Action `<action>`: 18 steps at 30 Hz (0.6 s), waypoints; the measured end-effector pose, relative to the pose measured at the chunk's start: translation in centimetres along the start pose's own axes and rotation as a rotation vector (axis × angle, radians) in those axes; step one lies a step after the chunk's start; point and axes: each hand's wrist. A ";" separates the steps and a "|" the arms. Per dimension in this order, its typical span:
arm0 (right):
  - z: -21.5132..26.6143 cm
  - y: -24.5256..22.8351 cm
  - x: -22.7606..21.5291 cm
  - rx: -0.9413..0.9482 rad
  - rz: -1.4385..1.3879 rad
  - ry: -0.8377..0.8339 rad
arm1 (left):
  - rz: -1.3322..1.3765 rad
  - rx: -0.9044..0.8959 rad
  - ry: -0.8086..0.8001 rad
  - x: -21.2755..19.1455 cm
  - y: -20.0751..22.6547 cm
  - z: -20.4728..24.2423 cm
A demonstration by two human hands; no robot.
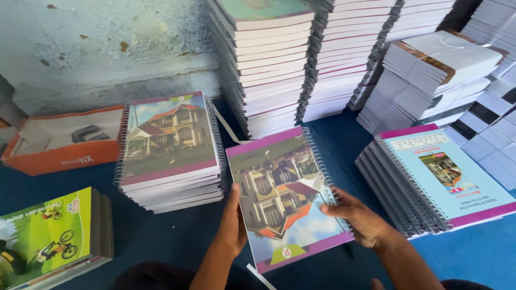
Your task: The person sits on the floor and repeatedly picks up spiral-bound notebooks from a stack, writes on the back cover with a black marker, and places them onto a separate stack. The person handles the notebooks one at a time throughout the clip.
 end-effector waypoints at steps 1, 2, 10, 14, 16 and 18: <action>0.1 0.4 -0.5 -0.002 0.025 0.038 | -0.070 0.003 0.014 0.7 -0.1 0.3; 0.3 0.5 -1.0 -0.004 0.049 0.076 | -0.139 0.006 0.028 1.3 -0.2 0.6; 2.8 0.0 -2.8 -0.002 0.017 0.042 | -0.238 0.121 0.052 5.6 0.6 3.0; 4.2 -1.2 -2.7 -0.030 0.064 0.039 | -0.268 0.145 0.088 6.7 1.3 3.4; 5.0 -2.1 -2.5 -0.041 0.122 0.017 | -0.238 0.194 0.070 7.2 1.8 3.6; 5.5 -2.8 -2.2 -0.042 0.154 0.025 | -0.197 0.271 0.027 7.9 2.3 3.8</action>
Point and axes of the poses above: each hand's wrist, its own z-axis away from the middle knuckle, its own x-axis out of the palm, y = z × x, and after that the axes turned 15 degrees about -z, right-handed
